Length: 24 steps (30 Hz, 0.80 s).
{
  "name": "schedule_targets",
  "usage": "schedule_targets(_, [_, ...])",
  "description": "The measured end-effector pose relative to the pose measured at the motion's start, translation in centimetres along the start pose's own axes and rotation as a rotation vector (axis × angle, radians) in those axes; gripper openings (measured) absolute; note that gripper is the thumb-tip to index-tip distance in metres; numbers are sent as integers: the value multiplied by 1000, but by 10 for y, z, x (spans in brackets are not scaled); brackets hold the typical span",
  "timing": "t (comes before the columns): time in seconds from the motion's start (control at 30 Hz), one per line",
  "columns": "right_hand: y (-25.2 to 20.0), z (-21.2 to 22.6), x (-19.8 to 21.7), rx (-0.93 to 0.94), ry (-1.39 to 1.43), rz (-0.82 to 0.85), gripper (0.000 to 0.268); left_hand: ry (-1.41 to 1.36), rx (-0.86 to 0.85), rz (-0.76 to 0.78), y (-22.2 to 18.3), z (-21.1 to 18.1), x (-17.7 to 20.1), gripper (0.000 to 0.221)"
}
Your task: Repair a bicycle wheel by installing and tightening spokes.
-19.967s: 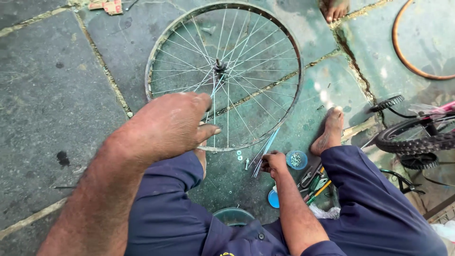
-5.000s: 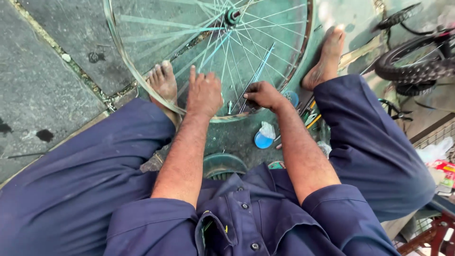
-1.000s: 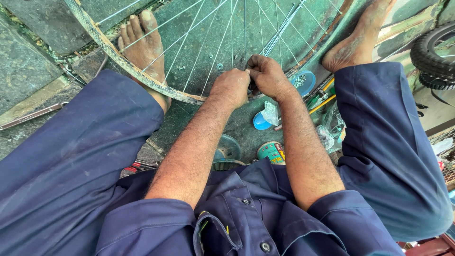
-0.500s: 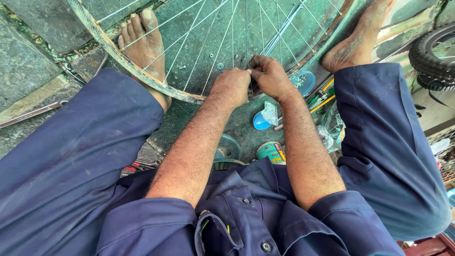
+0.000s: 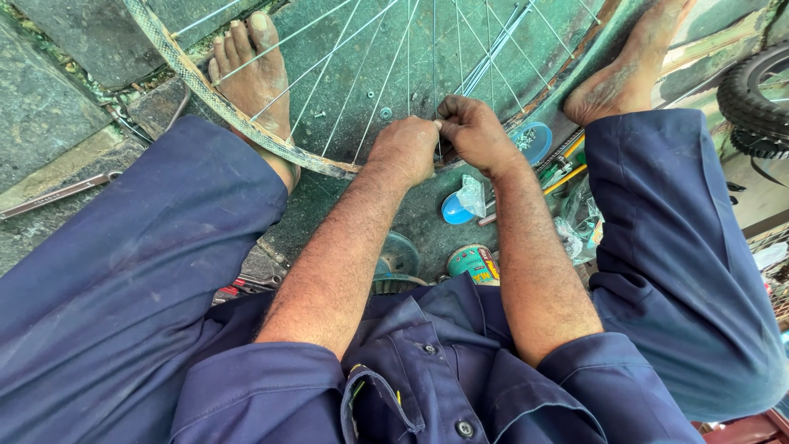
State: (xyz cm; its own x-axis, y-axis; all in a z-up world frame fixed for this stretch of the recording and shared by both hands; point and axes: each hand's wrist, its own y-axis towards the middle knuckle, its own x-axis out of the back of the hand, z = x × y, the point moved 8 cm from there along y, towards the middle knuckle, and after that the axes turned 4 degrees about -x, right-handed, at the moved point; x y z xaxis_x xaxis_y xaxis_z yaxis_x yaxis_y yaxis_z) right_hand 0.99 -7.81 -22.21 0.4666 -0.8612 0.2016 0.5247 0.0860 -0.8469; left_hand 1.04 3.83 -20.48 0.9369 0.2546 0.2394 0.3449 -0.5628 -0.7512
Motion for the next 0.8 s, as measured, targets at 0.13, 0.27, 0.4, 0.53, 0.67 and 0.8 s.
schedule_targets(0.13, [-1,-12,3,-42,105,25,8,8,-2,-1,0,2,-3,41])
schedule_targets(0.27, [-1,-15,12,15,-29,9,17,14,-77,-89,2,1,-4,46])
schedule_targets(0.4, [-14,6,27,9,-210,-72,29,62,-99,-148,17,3,-17,32])
schedule_targets(0.53, [-33,28,53,126,-378,-250,30,149,-123,-192,-1,-18,16,26])
schedule_targets(0.67, [-49,32,65,112,-385,-367,35,167,-78,-279,-42,-43,75,22])
schedule_targets(0.8, [-61,45,64,191,-402,-396,35,123,-77,-570,-62,-43,119,19])
